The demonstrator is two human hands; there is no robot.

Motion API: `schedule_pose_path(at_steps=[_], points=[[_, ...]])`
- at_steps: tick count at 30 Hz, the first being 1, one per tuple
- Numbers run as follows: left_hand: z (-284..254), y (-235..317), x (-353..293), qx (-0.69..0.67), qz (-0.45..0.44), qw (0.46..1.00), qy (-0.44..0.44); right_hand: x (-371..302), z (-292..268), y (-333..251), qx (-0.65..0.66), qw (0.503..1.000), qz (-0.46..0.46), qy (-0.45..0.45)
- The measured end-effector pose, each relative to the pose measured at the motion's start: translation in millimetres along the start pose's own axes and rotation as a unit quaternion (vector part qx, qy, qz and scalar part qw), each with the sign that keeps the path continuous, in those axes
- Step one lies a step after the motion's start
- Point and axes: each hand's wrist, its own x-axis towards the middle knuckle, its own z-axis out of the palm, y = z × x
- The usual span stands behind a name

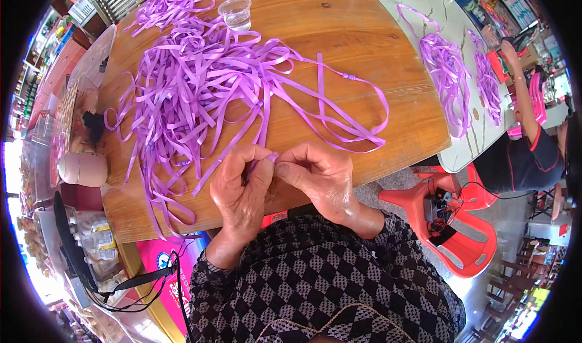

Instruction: The person picks up a purple ribbon from a pile on a table and ties a knot in it by hand. They then pull the ends to tighten the knot before repeating the process with another ribbon.

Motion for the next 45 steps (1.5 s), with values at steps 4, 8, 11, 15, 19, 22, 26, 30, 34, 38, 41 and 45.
schedule_pose_path(at_steps=[4, 8, 11, 15, 19, 22, 26, 30, 34, 38, 41, 45], points=[[-4.4, 5.4, 1.6, -0.072, -0.079, 0.993, -0.046, 1.9, 1.9, -1.0, 0.010, 1.000, 0.013, 0.004], [-3.8, 7.3, 1.4, -0.168, -0.201, 0.965, -0.001, 7.2, 2.3, 3.7, -0.226, 0.946, -0.232, 0.019], [-6.4, 7.8, 2.2, -0.202, -0.222, 0.954, -0.006, 8.1, -0.6, 13.6, -0.239, 0.929, -0.282, 0.021], [-5.7, 9.3, 2.7, -0.206, -0.224, 0.953, -0.002, 7.0, 1.3, 15.5, -0.225, 0.937, -0.267, 0.024], [-4.5, 11.4, -0.5, -0.173, -0.209, 0.962, 0.028, 11.8, 8.7, 17.7, -0.229, 0.903, -0.355, 0.078], [-6.2, 9.7, -1.8, -0.128, -0.177, 0.976, 0.009, 9.0, 2.5, 22.5, -0.282, 0.883, -0.372, 0.051], [-17.2, 6.3, 0.6, -0.194, -0.230, 0.953, -0.047, 8.2, -3.5, 16.5, -0.265, 0.914, -0.306, 0.018], [-23.0, -5.0, -7.1, -0.289, -0.309, 0.903, -0.077, 3.7, -11.5, 9.0, -0.020, 0.995, -0.012, -0.097], [-20.3, -3.4, -12.3, -0.314, -0.321, 0.886, -0.113, 8.6, -19.8, 1.7, -0.015, 0.991, 0.014, -0.136], [-21.6, -3.9, -7.0, -0.272, -0.318, 0.906, -0.057, 9.1, -6.8, 6.5, -0.285, 0.907, -0.309, 0.012], [-19.4, -5.8, -1.3, -0.253, -0.318, 0.913, -0.021, 7.8, -8.4, 0.4, -0.285, 0.904, -0.318, -0.005], [-8.0, -1.8, 5.7, -0.259, -0.291, 0.921, -0.022, 17.1, -11.3, 6.8, -0.277, 0.904, -0.327, 0.006]])
